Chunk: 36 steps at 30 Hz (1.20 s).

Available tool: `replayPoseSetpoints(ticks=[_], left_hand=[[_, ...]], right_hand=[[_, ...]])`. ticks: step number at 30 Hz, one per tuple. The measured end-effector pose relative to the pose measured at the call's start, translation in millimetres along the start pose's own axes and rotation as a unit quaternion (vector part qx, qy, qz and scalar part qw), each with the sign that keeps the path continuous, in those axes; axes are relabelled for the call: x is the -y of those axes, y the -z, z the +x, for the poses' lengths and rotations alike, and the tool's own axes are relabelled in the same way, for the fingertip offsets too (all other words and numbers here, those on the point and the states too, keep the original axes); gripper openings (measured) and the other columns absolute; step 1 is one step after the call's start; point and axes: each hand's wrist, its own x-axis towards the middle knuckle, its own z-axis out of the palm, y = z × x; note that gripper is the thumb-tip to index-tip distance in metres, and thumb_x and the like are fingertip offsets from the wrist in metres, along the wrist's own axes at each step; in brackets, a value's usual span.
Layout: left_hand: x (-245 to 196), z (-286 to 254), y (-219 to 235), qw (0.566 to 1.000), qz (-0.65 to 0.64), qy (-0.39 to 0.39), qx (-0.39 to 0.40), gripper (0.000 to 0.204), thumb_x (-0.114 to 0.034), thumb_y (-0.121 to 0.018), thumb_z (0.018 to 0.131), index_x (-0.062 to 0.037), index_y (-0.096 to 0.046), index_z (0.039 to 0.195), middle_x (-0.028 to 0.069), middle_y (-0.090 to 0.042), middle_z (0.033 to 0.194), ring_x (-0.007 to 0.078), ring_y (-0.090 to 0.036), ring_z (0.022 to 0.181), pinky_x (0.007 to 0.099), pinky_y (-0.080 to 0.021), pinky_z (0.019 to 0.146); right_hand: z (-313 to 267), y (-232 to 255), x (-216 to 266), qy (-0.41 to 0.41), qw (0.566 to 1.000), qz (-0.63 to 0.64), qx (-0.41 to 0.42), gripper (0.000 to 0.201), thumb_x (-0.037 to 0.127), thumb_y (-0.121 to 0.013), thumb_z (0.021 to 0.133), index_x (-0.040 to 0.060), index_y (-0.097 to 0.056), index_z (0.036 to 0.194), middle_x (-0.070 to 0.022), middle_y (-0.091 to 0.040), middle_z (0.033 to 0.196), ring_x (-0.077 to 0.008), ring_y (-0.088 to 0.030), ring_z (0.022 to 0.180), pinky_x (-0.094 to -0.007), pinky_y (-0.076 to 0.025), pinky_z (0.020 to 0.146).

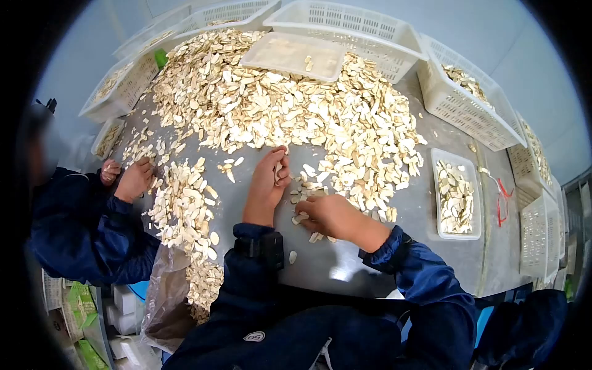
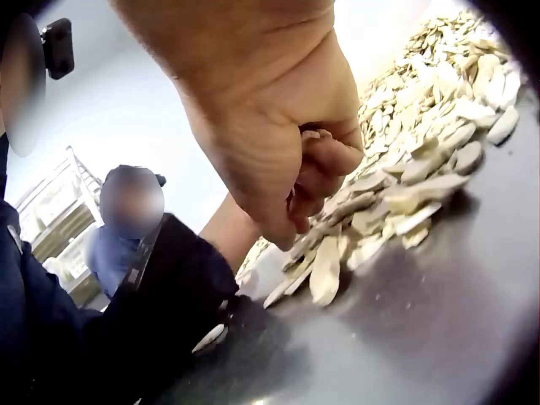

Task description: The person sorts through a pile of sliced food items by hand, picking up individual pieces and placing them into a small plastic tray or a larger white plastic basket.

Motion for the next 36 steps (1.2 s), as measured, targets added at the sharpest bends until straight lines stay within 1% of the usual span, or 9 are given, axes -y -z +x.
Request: replayPoseSetpoints(ticks=[3, 7, 8, 11, 14, 17, 18, 28, 36], left_hand=[[1.4, -0.4, -0.5, 1.0, 0.001, -0.005, 0.007, 0.012, -0.014, -0.056, 0.097, -0.0066, -0.058, 0.107, -0.0001, -0.055, 0.079, 0.0066, -0.044, 0.054, 0.0198, -0.031, 0.043], [-0.2, -2.2, -0.7, 1.0, -0.001, -0.005, 0.001, 0.012, -0.014, -0.057, 0.097, -0.0066, -0.058, 0.107, -0.0002, -0.055, 0.079, 0.0063, -0.044, 0.054, 0.0197, -0.031, 0.043], [-0.5, -2.4, -1.3, 1.0, -0.002, -0.005, 0.0, 0.012, -0.014, -0.057, 0.097, -0.0066, -0.058, 0.107, -0.0002, -0.055, 0.078, 0.0062, -0.044, 0.054, 0.0197, -0.031, 0.043], [-0.7, -2.0, -2.5, 1.0, -0.009, -0.005, -0.003, 0.013, -0.014, -0.057, 0.097, -0.0071, -0.058, 0.108, -0.0007, -0.055, 0.078, 0.0059, -0.044, 0.055, 0.0195, -0.031, 0.043], [1.0, -2.1, -3.1, 1.0, -0.003, 0.002, -0.004, 0.012, -0.014, -0.058, 0.097, -0.0079, -0.059, 0.107, -0.0012, -0.055, 0.078, 0.0056, -0.044, 0.055, 0.0194, -0.031, 0.043], [1.5, -1.8, -2.4, 1.0, -0.001, -0.001, -0.003, 0.012, -0.015, -0.058, 0.097, -0.0086, -0.059, 0.107, -0.0018, -0.055, 0.078, 0.0055, -0.044, 0.055, 0.0194, -0.031, 0.043], [1.4, -1.9, -2.2, 1.0, -0.002, -0.003, -0.003, 0.012, -0.015, -0.058, 0.097, -0.0088, -0.059, 0.107, -0.0019, -0.055, 0.078, 0.0054, -0.044, 0.055, 0.0195, -0.031, 0.043], [3.9, 1.0, -0.6, 1.0, -0.013, -0.003, -0.006, 0.011, -0.014, -0.059, 0.096, -0.0085, -0.06, 0.105, -0.0016, -0.054, 0.078, 0.0053, -0.043, 0.053, 0.0195, -0.031, 0.043], [3.0, -0.5, -2.0, 1.0, -0.006, -0.002, -0.012, 0.011, -0.014, -0.059, 0.096, -0.0083, -0.06, 0.105, -0.0016, -0.054, 0.078, 0.0053, -0.043, 0.053, 0.0193, -0.031, 0.043]], right_hand=[[2.5, -12.2, 6.4, -0.027, 0.998, -0.042, 0.027, 0.022, 0.02, -0.068, 0.086, 0.0092, -0.065, 0.104, -0.0123, -0.065, 0.088, -0.0364, -0.064, 0.078, -0.0438, -0.052, 0.067], [3.7, 15.7, 8.5, -0.133, 0.976, 0.141, 0.097, 0.017, 0.017, -0.07, 0.086, 0.0077, -0.065, 0.099, -0.0071, -0.062, 0.081, -0.0204, -0.061, 0.066, -0.0335, -0.049, 0.061], [-0.8, 14.8, -4.9, -0.12, 0.973, 0.195, 0.041, 0.014, 0.016, -0.07, 0.087, 0.0066, -0.064, 0.096, -0.0015, -0.06, 0.082, -0.0124, -0.055, 0.065, -0.0291, -0.046, 0.06], [-7.3, 36.8, -27.5, -0.255, 0.831, 0.494, 0.022, 0.015, 0.014, -0.072, 0.086, 0.006, -0.064, 0.096, 0.0034, -0.057, 0.084, -0.0095, -0.051, 0.064, -0.0257, -0.044, 0.059], [-3.0, 21.9, -29.3, -0.18, 0.924, 0.331, -0.062, 0.017, 0.02, -0.07, 0.088, 0.0085, -0.066, 0.1, 0.0022, -0.056, 0.072, -0.0125, -0.055, 0.062, -0.0306, -0.047, 0.061], [-4.6, 14.9, -25.8, -0.165, 0.98, 0.107, -0.019, 0.018, 0.018, -0.07, 0.085, 0.0101, -0.066, 0.102, -0.0036, -0.06, 0.069, -0.0182, -0.059, 0.061, -0.0341, -0.049, 0.06], [-3.0, 7.5, -27.4, -0.111, 0.993, 0.021, -0.042, 0.018, 0.016, -0.07, 0.082, 0.0106, -0.066, 0.099, -0.0097, -0.06, 0.066, -0.0271, -0.062, 0.063, -0.0384, -0.05, 0.061], [-6.7, 8.2, -39.3, -0.162, 0.979, -0.073, -0.104, 0.017, 0.013, -0.066, 0.082, 0.0101, -0.065, 0.099, -0.0118, -0.065, 0.079, -0.0334, -0.065, 0.073, -0.042, -0.052, 0.064], [-0.3, 0.5, -20.1, -0.045, 0.994, -0.086, -0.057, 0.02, 0.015, -0.069, 0.084, 0.0092, -0.067, 0.103, -0.0087, -0.066, 0.085, -0.0313, -0.065, 0.074, -0.0404, -0.053, 0.065]])
